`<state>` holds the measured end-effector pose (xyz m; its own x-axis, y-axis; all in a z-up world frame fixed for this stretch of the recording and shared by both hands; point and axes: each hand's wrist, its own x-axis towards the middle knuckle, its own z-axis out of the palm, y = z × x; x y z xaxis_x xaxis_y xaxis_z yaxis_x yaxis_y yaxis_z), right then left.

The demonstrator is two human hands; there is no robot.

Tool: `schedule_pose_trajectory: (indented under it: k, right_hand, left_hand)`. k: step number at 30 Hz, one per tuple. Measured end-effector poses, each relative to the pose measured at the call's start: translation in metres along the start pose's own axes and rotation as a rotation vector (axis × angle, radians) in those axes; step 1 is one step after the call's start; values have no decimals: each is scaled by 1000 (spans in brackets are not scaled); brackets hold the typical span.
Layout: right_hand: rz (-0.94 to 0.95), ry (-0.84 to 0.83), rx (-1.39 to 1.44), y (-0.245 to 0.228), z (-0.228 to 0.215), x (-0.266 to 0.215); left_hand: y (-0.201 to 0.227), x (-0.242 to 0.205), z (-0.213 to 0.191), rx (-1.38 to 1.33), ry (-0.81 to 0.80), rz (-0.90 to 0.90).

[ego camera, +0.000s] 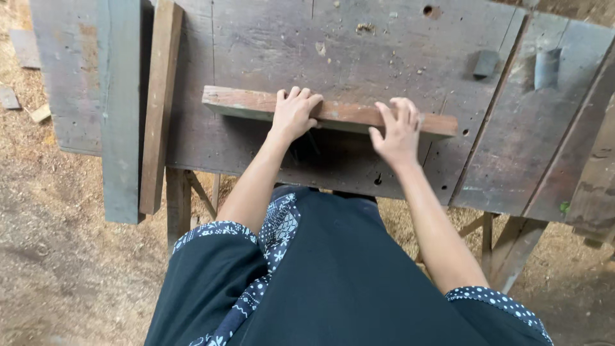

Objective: The person sands a piece of wood by hand using sandpaper on a wooden workbench.

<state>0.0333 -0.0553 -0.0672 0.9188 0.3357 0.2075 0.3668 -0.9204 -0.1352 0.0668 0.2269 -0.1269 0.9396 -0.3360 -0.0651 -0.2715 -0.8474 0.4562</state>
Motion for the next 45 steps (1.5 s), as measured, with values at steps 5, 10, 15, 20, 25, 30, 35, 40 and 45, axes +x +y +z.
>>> schedule_pose_trajectory:
  k: [5, 10, 15, 20, 25, 30, 35, 40, 45]
  right_hand:
    - [49, -467, 407, -104, 41, -29]
    - [244, -423, 319, -136, 133, -26]
    - [346, -478, 765, -99, 137, -54]
    - [681, -450, 979, -60, 92, -87]
    - [1050, -260, 1131, -30, 61, -102]
    - [984, 125, 1262, -1, 59, -62]
    - [813, 48, 1070, 23, 72, -32]
    - [452, -125, 689, 24, 58, -53]
    - [294, 5, 1, -15, 26, -80]
  left_hand:
    - [-4, 6, -3, 1, 44, 41]
    - [-5, 17, -12, 30, 42, 24]
    - [-16, 34, -6, 80, -27, 47]
    - [-27, 50, 5, -1, -140, -10]
    - [-30, 49, 8, -24, -144, -34]
    - [-10, 8, 2, 44, 133, 85]
    - [-18, 20, 15, -4, -8, 16]
    - [-16, -9, 25, -114, -53, 53]
    - [-15, -51, 25, -94, -90, 151]
